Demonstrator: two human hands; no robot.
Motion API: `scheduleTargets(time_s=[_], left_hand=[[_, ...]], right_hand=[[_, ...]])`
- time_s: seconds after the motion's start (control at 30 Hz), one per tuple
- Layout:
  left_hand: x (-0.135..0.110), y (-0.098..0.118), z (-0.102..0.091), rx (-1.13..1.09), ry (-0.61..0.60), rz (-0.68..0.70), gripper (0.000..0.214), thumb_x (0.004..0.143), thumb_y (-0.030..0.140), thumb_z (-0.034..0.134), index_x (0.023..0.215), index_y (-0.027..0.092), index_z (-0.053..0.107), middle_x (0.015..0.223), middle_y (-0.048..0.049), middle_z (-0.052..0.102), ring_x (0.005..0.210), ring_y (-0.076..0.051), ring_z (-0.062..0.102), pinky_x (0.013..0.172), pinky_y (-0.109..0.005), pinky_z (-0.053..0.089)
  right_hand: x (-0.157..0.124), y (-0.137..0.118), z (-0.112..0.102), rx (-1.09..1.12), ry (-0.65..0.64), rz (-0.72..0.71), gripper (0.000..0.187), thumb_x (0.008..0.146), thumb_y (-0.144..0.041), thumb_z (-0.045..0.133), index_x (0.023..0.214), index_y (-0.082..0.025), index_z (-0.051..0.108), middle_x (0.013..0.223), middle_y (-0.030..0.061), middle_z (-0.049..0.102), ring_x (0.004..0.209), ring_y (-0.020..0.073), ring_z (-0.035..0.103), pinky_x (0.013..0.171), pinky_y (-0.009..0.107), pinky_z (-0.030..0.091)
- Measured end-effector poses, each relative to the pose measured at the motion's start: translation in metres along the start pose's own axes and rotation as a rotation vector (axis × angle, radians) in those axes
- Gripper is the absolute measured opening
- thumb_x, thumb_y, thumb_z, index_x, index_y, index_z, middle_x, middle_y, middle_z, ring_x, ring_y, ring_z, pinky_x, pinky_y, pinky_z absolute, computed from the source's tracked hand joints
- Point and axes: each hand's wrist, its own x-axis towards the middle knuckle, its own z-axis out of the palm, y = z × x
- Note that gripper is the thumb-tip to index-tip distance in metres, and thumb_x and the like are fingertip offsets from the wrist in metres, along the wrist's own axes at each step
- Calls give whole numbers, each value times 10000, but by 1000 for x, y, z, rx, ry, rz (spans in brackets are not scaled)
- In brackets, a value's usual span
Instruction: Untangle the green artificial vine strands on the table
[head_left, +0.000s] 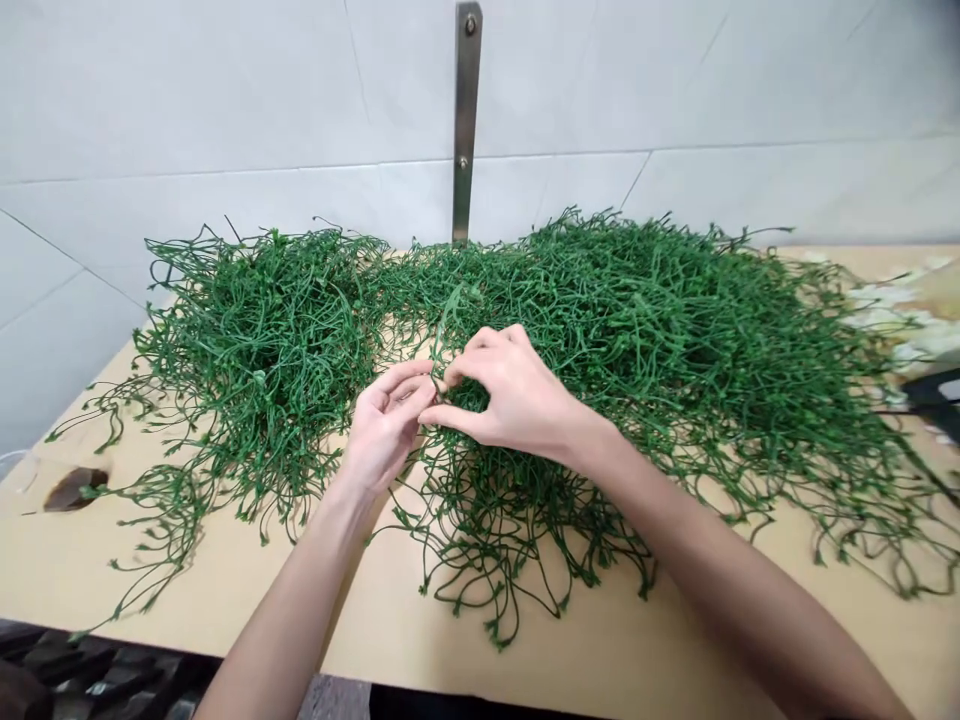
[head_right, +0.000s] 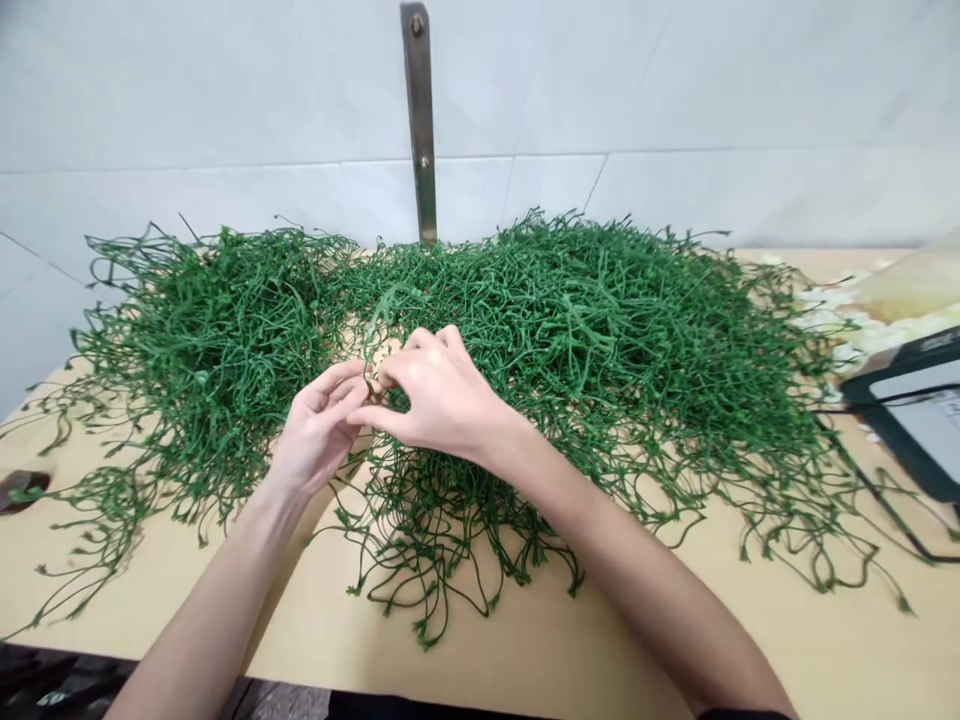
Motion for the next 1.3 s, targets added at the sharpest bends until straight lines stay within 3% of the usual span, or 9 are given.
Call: scheduleTargets(time_s=[0.23,0.43,0.6,0.7,0.9,1.0,1.13,1.3], left_hand=[[-2,-1,-2,110,-81,-9,234,604,255,858,764,158,717,817,-9,684,729,-103,633,738,-229,537],[-1,-3,0,27,55,-27,252,507,264,905,643,141,733,713,-9,683,661,-75,599,678,-205,509],[0,-5,1,-40,74,-69,251,438,243,924,582,157,737,699,-17,701,645,-82,602,650,-218,493],[0,-5,2,-40,97,-68,276,414,257,933,598,165,749,673,-16,691,642,-83,592,647,-214,490],[-1,-5,7,-19,24,-34,314,560,407,872,562,147,696,663,-20,610,617,-85,511,588,-207,449],[0,-2,5,-12,13,30,309,607,373,853,559,148,647,652,-10,550,620,-90,481,572,-204,431],[1,16,1,44,19,141,368,747,442,741,574,162,577,660,-13,491,659,-117,487,590,-230,438],[-10,71,19,352,-2,420,376,849,423,633,560,193,558,669,-27,481,681,-141,475,647,-285,455]], right_hand=[[-2,2,-1,-215,-142,-110,297,966,-274,491,829,-124,708,796,74,701,859,198,520,822,356,298],[-6,2,-11,-82,-239,-161,296,965,-203,439,777,-151,661,758,46,646,810,173,501,790,335,317],[-4,1,-6,-92,-154,-179,258,952,-288,475,898,-130,672,842,71,670,862,199,500,827,362,319],[-3,1,-1,-82,-132,-203,291,949,-203,422,804,-130,664,752,52,639,789,173,489,783,342,314],[-3,-1,18,9,54,-105,239,821,-149,481,605,-150,582,601,16,566,709,157,467,716,318,294],[-2,4,24,28,45,-199,286,823,-46,410,687,-153,638,685,24,630,805,168,499,796,332,291],[-2,20,11,-60,-51,-118,268,812,-33,438,830,-146,680,821,51,690,970,220,495,887,380,267],[-2,44,-1,-218,-15,-14,227,888,-153,487,855,-145,711,1180,108,642,1092,284,463,915,434,295]])
